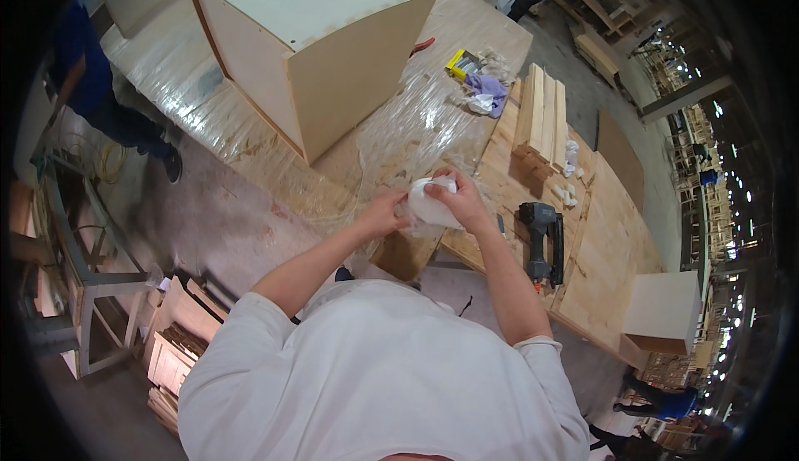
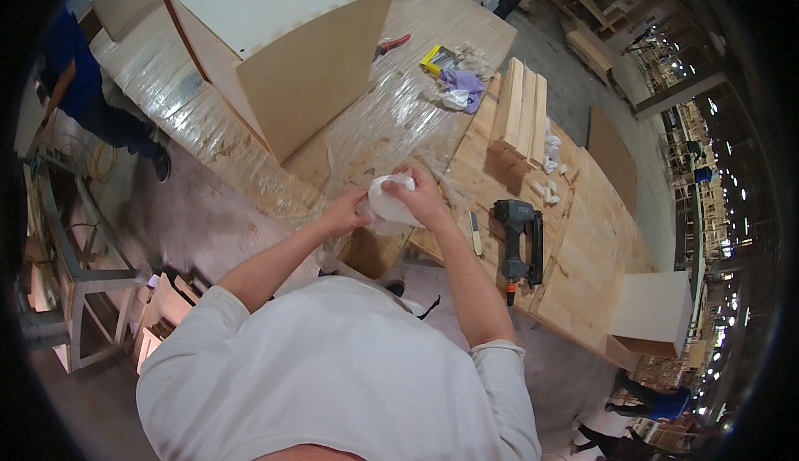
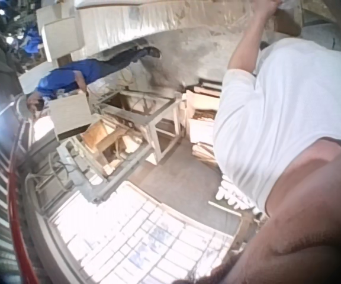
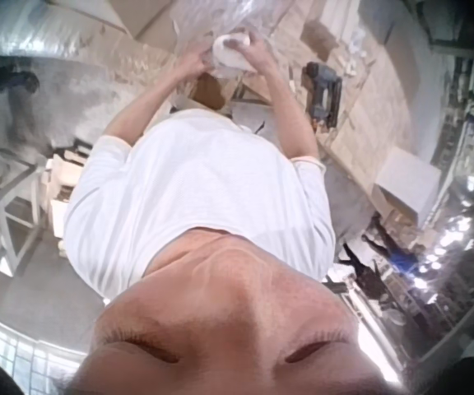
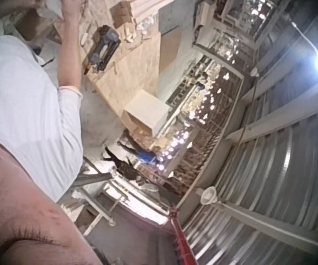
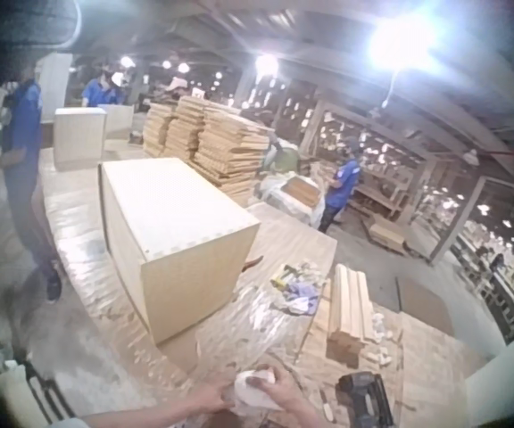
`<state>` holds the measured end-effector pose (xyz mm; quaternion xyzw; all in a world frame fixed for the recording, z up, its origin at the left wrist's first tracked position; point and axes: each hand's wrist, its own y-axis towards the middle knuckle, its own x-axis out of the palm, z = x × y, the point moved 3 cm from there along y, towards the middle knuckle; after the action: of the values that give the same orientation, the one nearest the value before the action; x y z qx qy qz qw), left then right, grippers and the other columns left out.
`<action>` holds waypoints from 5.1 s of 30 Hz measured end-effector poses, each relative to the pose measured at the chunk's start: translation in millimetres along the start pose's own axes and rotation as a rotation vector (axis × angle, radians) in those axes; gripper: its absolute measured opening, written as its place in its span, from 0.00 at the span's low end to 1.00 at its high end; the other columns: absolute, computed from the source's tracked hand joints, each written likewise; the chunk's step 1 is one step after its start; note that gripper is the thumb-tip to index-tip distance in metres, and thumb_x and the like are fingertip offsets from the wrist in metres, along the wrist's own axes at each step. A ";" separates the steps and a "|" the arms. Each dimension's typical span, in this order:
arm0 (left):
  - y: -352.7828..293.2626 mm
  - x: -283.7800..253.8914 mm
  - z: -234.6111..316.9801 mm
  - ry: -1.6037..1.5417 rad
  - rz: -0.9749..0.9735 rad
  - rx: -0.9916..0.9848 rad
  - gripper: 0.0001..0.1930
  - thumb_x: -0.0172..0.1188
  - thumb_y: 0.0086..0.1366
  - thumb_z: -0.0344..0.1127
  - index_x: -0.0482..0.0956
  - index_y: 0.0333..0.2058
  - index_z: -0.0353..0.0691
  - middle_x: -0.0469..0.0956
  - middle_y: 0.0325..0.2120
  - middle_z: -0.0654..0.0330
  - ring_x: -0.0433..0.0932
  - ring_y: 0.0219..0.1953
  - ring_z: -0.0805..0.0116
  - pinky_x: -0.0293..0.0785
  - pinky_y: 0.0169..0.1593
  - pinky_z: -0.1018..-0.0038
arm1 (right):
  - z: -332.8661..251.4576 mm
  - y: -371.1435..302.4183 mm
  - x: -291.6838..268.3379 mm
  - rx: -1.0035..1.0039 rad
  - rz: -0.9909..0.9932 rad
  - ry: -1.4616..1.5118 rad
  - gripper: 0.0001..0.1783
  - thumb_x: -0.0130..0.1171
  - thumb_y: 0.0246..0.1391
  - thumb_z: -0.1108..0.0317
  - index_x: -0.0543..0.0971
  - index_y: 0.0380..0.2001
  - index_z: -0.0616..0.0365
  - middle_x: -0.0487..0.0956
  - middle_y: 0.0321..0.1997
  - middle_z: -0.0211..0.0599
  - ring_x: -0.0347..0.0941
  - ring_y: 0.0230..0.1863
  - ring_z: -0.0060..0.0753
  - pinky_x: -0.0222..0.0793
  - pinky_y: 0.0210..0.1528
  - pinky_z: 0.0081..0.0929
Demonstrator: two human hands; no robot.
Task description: The person unpacks a small white object from a plastic bag, then retrieves a stack of wooden slats and places them on the workbench. They pick up a nail gun and use it to fasten a wooden box, repeatedly firing nails into the joints while holding the box steady.
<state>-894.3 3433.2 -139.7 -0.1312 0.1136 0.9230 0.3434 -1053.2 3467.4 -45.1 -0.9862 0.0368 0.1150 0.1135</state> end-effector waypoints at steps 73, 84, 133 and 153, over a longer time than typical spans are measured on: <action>-9.1 -3.3 37.8 -0.673 -0.222 -0.204 0.18 0.55 0.61 0.33 0.69 0.50 0.38 0.74 0.43 0.65 0.71 0.45 0.76 0.67 0.48 0.75 | -71.0 -36.0 -6.6 -0.317 -0.110 -0.421 0.23 0.58 0.49 0.54 0.74 0.43 0.59 0.73 0.44 0.46 0.69 0.47 0.42 0.65 0.46 0.33; -5.2 -5.3 61.6 -0.988 -0.111 -0.172 0.19 0.55 0.64 0.39 0.68 0.51 0.39 0.73 0.46 0.63 0.71 0.47 0.74 0.67 0.50 0.73 | -83.4 -83.9 -16.5 -0.657 0.151 -0.570 0.39 0.64 0.36 0.73 0.64 0.57 0.56 0.58 0.64 0.44 0.55 0.64 0.48 0.55 0.63 0.35; 4.2 -9.7 104.0 -0.728 -0.322 -0.058 0.31 0.67 0.52 0.45 0.68 0.51 0.39 0.74 0.44 0.63 0.71 0.47 0.73 0.68 0.51 0.74 | -111.7 -64.0 -3.1 -0.531 0.068 -0.265 0.09 0.63 0.47 0.69 0.76 0.31 0.60 0.75 0.26 0.28 0.70 0.29 0.19 0.65 0.32 0.19; 7.7 -24.2 155.1 -0.687 -0.517 -0.046 0.29 0.65 0.49 0.40 0.67 0.50 0.38 0.72 0.42 0.64 0.70 0.44 0.75 0.66 0.49 0.75 | -126.4 -77.4 -4.3 -0.726 0.262 -0.213 0.11 0.58 0.50 0.73 0.70 0.17 0.62 0.66 0.13 0.31 0.59 0.16 0.17 0.55 0.18 0.20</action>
<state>-907.3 3459.4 14.7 0.1517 -0.0647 0.7991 0.5781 -1022.2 3513.5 92.4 -0.9317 0.1071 0.2356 -0.2548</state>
